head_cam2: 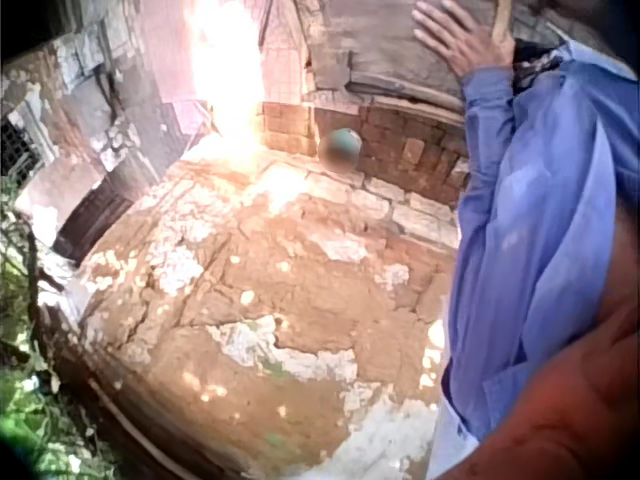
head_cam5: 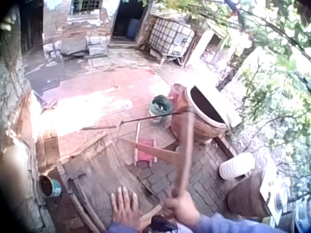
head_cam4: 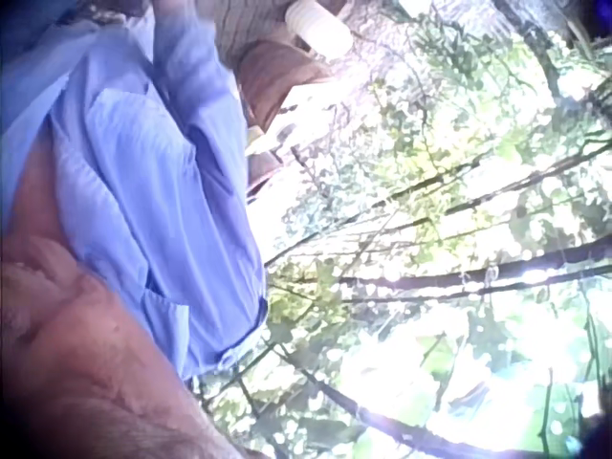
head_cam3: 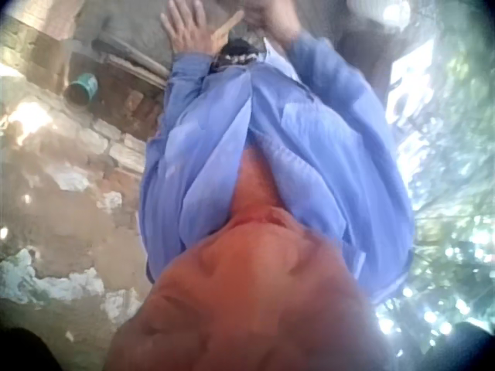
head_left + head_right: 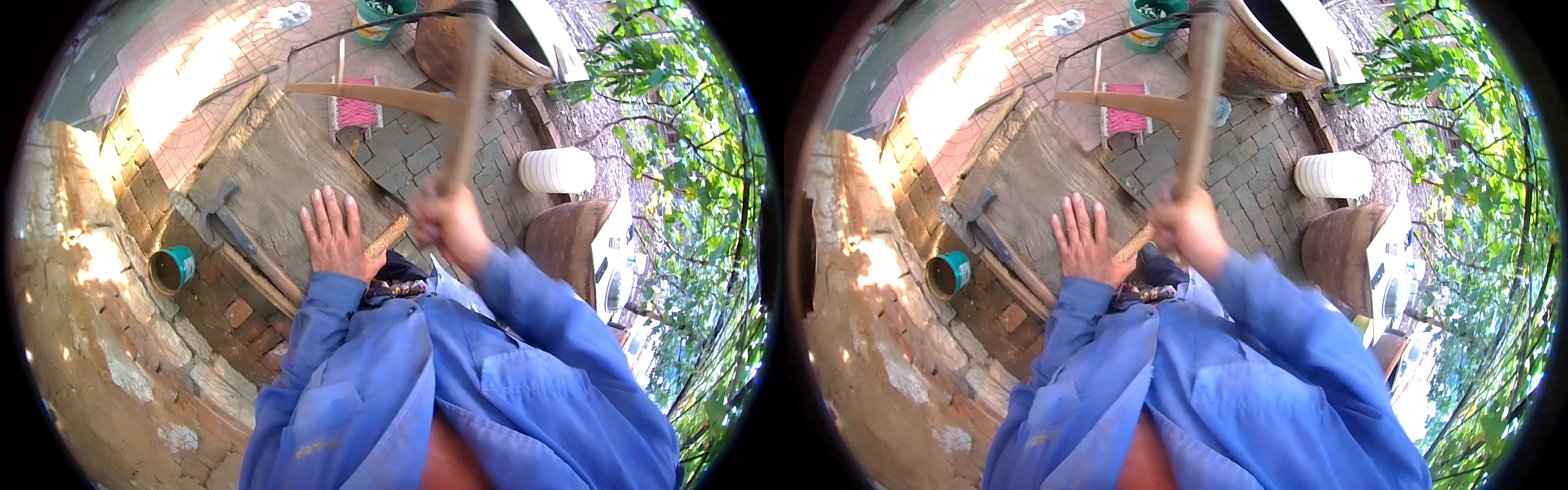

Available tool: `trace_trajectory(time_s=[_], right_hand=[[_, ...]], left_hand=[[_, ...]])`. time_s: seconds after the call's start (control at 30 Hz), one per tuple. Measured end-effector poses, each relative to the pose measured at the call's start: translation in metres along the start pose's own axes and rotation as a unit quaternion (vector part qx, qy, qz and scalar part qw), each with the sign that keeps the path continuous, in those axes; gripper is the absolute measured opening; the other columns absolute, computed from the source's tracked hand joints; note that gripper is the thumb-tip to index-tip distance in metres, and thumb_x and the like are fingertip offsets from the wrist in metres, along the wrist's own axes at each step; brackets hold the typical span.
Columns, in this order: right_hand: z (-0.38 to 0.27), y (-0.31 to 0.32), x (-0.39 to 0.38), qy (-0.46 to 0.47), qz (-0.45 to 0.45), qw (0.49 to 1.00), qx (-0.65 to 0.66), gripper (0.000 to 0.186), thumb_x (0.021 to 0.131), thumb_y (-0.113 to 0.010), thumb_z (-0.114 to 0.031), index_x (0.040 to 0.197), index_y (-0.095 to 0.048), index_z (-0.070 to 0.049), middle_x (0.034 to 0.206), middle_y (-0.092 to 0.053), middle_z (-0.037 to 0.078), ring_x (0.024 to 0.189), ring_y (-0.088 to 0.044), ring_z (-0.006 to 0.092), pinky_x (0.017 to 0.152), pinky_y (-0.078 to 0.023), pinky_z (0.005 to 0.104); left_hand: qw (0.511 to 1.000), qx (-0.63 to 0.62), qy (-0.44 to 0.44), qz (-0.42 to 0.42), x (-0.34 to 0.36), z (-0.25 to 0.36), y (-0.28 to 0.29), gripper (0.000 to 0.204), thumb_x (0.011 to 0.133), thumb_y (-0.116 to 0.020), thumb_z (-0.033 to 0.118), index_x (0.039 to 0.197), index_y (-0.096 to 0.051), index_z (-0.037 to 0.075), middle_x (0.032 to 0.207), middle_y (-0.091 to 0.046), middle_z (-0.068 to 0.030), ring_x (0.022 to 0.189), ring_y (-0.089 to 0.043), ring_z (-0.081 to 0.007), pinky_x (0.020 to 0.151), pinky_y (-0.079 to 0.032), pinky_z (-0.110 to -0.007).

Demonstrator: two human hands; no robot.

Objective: The person uses a hammer to strike a wooden plank on a wooden structure. They then reposition the structure and use the hammer to drive nails into the wood, securing the pieces together.

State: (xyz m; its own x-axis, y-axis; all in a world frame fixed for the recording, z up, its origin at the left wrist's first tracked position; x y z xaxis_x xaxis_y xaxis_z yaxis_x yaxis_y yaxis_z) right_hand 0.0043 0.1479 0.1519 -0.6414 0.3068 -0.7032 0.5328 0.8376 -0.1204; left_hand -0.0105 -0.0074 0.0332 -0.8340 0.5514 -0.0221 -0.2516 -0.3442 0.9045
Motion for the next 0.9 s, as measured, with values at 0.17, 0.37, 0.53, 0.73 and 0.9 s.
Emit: trace_trajectory(time_s=[0.17,0.37,0.53,0.73,0.9], right_hand=[[0.029,0.015,0.042,0.045,-0.094,0.991,0.084,0.022,0.083,-0.058,0.003,0.08,-0.04,-0.01,0.064,-0.043,0.004,0.048,-0.038,0.0125,0.043,-0.033,0.0321],[0.042,0.032,-0.014,-0.001,-0.038,0.982,0.186,0.031,0.075,-0.058,0.011,0.079,-0.038,-0.012,0.066,-0.039,0.002,0.048,-0.037,0.0131,0.046,-0.032,0.0314],[0.022,0.037,-0.003,0.024,-0.003,0.979,0.203,0.03,0.075,-0.056,0.013,0.076,-0.038,-0.011,0.066,-0.037,0.002,0.047,-0.032,0.0113,0.049,-0.03,0.0299],[0.034,0.035,-0.006,0.03,-0.139,0.984,0.109,0.029,0.076,-0.058,0.012,0.078,-0.039,-0.01,0.066,-0.041,0.003,0.048,-0.036,0.011,0.044,-0.028,0.0287],[0.032,0.062,0.008,0.067,-0.111,0.975,0.182,0.027,0.075,-0.057,0.01,0.078,-0.038,-0.009,0.065,-0.041,0.003,0.048,-0.038,0.0114,0.042,-0.027,0.0287]], left_hand=[[1.0,0.008,-0.009,0.019,-0.012,0.002,0.005,0.117,0.058,-0.085,0.059,0.148,-0.039,0.002,0.16,-0.02,-0.0328,0.151,-0.015,-0.0472,0.121,-0.007,-0.065],[0.998,0.009,-0.047,-0.045,-0.028,-0.003,0.005,0.121,0.054,-0.086,0.059,0.15,-0.036,0.004,0.159,-0.022,-0.0328,0.15,-0.017,-0.0476,0.121,-0.01,-0.064],[0.997,-0.04,-0.058,-0.024,-0.004,0.009,-0.003,0.118,0.057,-0.087,0.056,0.15,-0.036,0.005,0.16,-0.02,-0.0322,0.151,-0.015,-0.0458,0.121,-0.009,-0.064],[0.999,-0.043,-0.029,-0.016,-0.013,0.01,0.002,0.116,0.059,-0.085,0.055,0.151,-0.034,0.006,0.16,-0.02,-0.0324,0.15,-0.016,-0.0472,0.12,-0.009,-0.066],[0.999,0.006,-0.049,0.006,-0.003,0.03,-0.01,0.118,0.057,-0.086,0.057,0.154,-0.035,0.013,0.16,-0.018,-0.0338,0.15,-0.015,-0.0487,0.119,-0.008,-0.067]])
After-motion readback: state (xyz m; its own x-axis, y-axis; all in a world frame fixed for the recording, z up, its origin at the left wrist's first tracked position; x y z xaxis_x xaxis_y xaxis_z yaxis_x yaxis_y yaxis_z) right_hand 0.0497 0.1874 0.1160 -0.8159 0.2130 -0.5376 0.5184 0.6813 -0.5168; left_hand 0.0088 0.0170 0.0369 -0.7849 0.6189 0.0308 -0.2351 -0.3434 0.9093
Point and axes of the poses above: each hand's wrist, its own x-axis towards the middle knuckle, its own y-axis out of the back of the hand, z = x × y, the point moved 4 cm from there along x, towards the middle knuckle
